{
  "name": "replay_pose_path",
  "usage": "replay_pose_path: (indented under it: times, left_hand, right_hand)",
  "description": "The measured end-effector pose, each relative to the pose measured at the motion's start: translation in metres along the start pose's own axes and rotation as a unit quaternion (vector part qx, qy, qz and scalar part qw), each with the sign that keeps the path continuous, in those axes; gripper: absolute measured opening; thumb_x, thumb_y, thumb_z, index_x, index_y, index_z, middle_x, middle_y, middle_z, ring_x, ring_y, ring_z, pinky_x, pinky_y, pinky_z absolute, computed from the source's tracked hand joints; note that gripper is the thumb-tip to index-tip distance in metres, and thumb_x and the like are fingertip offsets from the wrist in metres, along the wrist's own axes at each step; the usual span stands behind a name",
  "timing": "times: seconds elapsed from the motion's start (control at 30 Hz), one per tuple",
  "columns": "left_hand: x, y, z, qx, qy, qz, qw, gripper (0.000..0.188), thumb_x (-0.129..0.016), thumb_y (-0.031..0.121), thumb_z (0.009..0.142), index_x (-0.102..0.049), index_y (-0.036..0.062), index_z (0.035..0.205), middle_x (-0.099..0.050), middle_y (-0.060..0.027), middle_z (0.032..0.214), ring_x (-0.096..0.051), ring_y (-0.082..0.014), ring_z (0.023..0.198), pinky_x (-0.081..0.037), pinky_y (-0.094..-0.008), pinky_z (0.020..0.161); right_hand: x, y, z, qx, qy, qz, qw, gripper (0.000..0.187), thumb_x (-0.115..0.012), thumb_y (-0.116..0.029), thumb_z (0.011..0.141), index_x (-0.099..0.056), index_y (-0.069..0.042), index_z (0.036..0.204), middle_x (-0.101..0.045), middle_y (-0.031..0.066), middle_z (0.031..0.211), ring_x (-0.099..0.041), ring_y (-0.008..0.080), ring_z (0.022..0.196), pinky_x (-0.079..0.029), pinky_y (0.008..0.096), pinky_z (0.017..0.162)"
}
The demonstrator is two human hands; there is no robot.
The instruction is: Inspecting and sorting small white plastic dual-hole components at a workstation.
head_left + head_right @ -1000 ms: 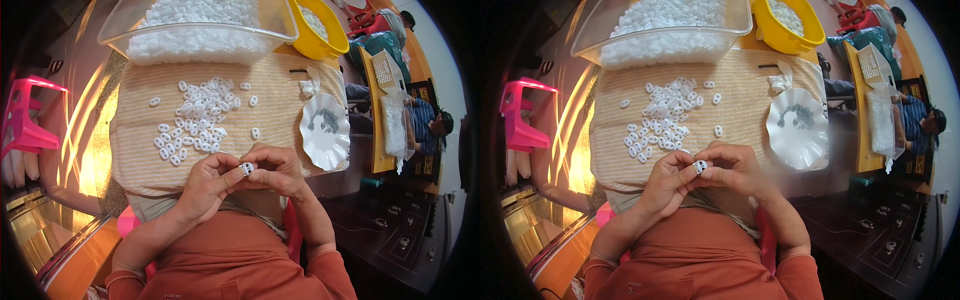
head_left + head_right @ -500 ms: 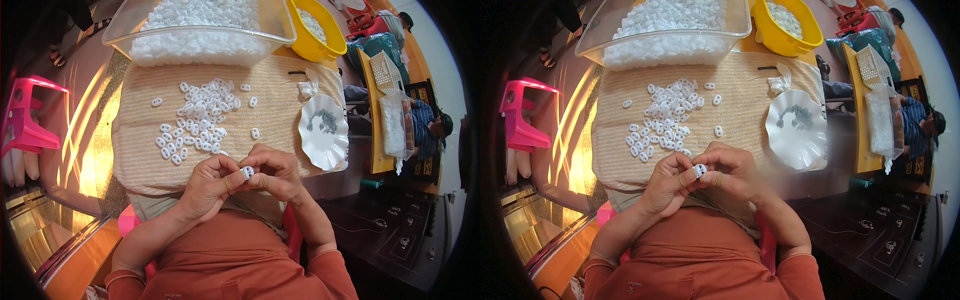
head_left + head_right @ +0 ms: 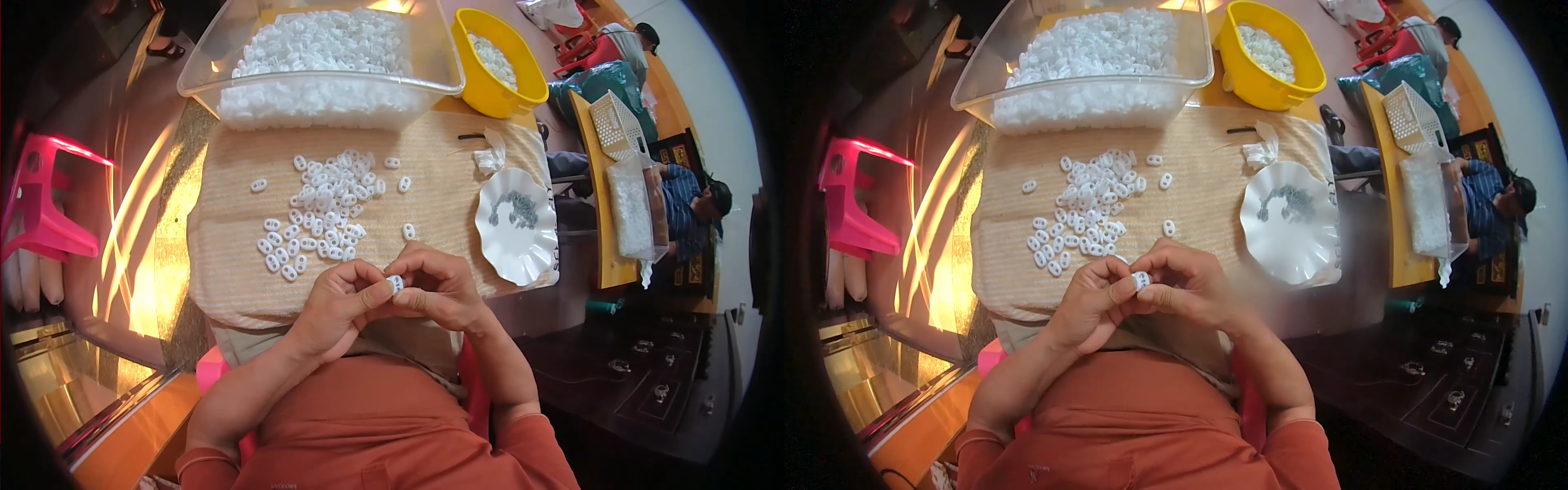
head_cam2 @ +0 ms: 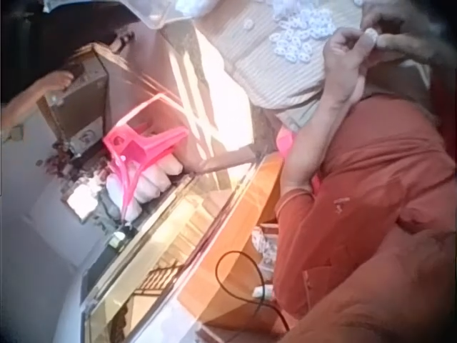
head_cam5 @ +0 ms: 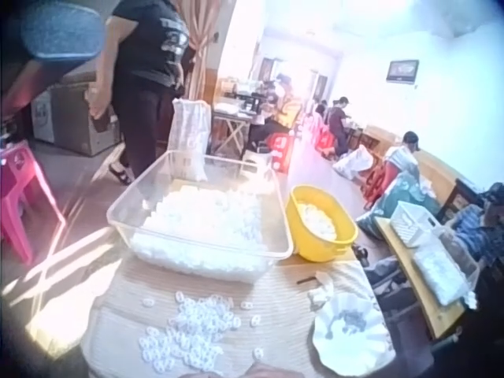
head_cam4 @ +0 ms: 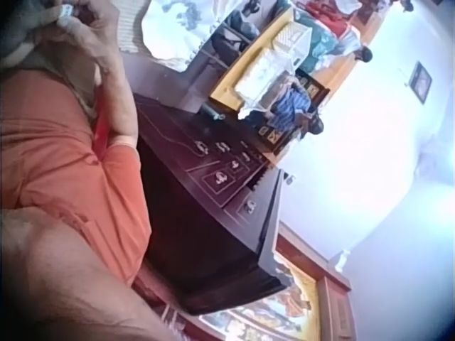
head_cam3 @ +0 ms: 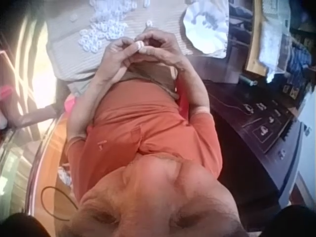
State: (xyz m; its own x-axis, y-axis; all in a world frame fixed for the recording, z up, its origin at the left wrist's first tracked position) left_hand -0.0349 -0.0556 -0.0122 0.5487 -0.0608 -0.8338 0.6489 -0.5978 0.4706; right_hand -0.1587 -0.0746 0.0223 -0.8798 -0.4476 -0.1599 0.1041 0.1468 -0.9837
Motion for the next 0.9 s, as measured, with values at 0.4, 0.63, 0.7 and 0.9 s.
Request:
replay_pose_path:
  times: [0.4,0.63,0.7,0.9]
  left_hand:
    - [0.003,-0.003,-0.005,0.005,0.021,0.011,1.0,0.009,-0.061,0.011,0.09,-0.061,0.0033,0.095,-0.065,-0.007,0.095,-0.064,-0.0138,0.084,-0.055,-0.0278,0.077]
    - [0.007,-0.009,-0.006,-0.001,0.038,0.04,0.998,0.009,-0.061,0.009,0.09,-0.062,0.0021,0.095,-0.066,-0.0101,0.095,-0.064,-0.0142,0.082,-0.057,-0.0291,0.074]
    - [0.005,-0.009,-0.008,-0.002,0.037,0.042,0.998,0.009,-0.061,0.009,0.089,-0.062,0.0021,0.095,-0.065,-0.0102,0.095,-0.064,-0.0139,0.082,-0.057,-0.0283,0.073]
    - [0.003,-0.015,-0.007,0.004,0.04,0.053,0.998,0.009,-0.061,0.008,0.089,-0.061,0.0013,0.095,-0.065,-0.0103,0.097,-0.063,-0.0128,0.083,-0.057,-0.0271,0.073]
  right_hand:
    - [0.027,-0.007,0.002,-0.051,0.056,-0.099,0.992,0.012,-0.067,-0.002,0.083,-0.061,0.002,0.092,-0.061,0.0053,0.09,-0.058,0.0098,0.079,-0.048,0.0226,0.07]
    - [0.11,-0.066,0.031,0.022,0.232,-0.191,0.954,0.022,-0.067,-0.013,0.085,-0.063,0.004,0.099,-0.062,0.0039,0.08,-0.059,0.0094,0.065,-0.053,0.0244,0.06]
    - [0.143,-0.1,0.049,0.074,0.285,-0.245,0.924,0.029,-0.068,-0.017,0.085,-0.062,0.005,0.104,-0.062,0.0042,0.081,-0.059,0.0096,0.066,-0.053,0.0247,0.06]
    - [0.195,-0.118,0.07,0.17,0.412,-0.169,0.879,0.035,-0.065,-0.017,0.087,-0.06,0.007,0.113,-0.063,0.0067,0.084,-0.058,0.0089,0.068,-0.054,0.0234,0.064]
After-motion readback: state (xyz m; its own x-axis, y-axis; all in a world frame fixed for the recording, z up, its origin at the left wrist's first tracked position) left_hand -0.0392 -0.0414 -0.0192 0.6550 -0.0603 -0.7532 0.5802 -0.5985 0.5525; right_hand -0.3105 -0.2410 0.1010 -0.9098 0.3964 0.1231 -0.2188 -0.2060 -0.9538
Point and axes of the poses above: each hand's wrist, its own z-axis towards the middle knuckle, its own x-axis out of the back of the hand, y = z × x, the point moved 6 cm from there along z, towards the middle knuckle
